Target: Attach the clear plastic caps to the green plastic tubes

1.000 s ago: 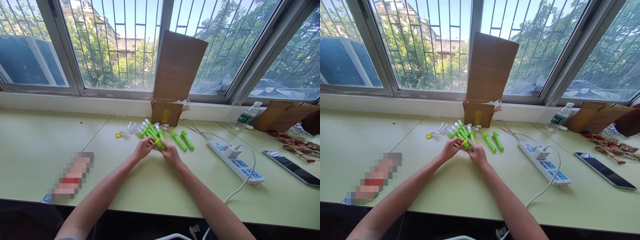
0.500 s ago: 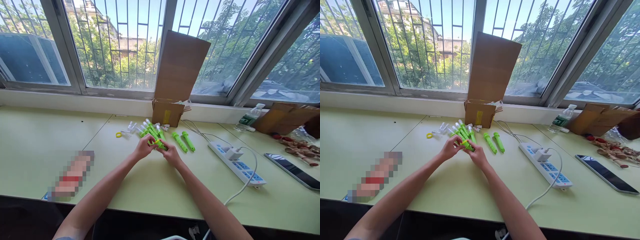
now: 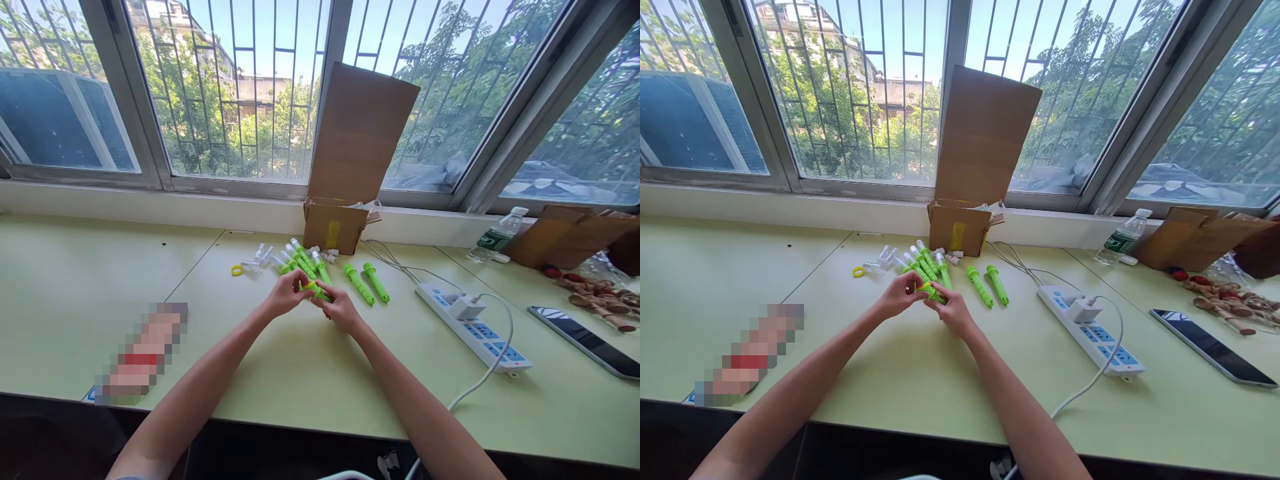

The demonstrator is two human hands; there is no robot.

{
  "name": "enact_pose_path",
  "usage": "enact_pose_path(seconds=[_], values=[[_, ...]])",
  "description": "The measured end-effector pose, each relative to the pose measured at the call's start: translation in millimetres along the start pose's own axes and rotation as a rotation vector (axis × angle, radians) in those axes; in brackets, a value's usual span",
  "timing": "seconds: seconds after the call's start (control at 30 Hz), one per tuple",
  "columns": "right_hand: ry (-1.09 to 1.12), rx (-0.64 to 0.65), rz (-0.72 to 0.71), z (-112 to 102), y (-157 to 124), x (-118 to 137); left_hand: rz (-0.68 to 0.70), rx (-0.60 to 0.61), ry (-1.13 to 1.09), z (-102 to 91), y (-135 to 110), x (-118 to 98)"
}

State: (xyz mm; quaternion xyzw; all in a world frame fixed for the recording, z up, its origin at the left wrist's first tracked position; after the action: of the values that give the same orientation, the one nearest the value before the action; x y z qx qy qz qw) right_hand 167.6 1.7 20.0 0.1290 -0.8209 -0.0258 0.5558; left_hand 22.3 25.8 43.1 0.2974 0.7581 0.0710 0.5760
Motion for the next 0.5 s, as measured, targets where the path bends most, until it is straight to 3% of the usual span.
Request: enact_pose_path(seconds=[0.5], values=[[-0.048,-0.013,0.004,0,1,0,-0.020,0.008,-0.003,3.5,0,11]])
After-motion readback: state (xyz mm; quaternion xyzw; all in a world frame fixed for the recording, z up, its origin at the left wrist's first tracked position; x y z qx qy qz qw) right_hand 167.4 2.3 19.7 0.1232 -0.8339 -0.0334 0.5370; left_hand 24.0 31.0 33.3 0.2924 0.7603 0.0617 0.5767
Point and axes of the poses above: each hand's wrist, its own y-axis towards the middle knuckle, its own z-axis out of the palm, x = y × z, the point moved 5 cm from there along y, towards the middle knuckle, and after that the axes turned 2 degrees about -y, right-handed, at the moved point
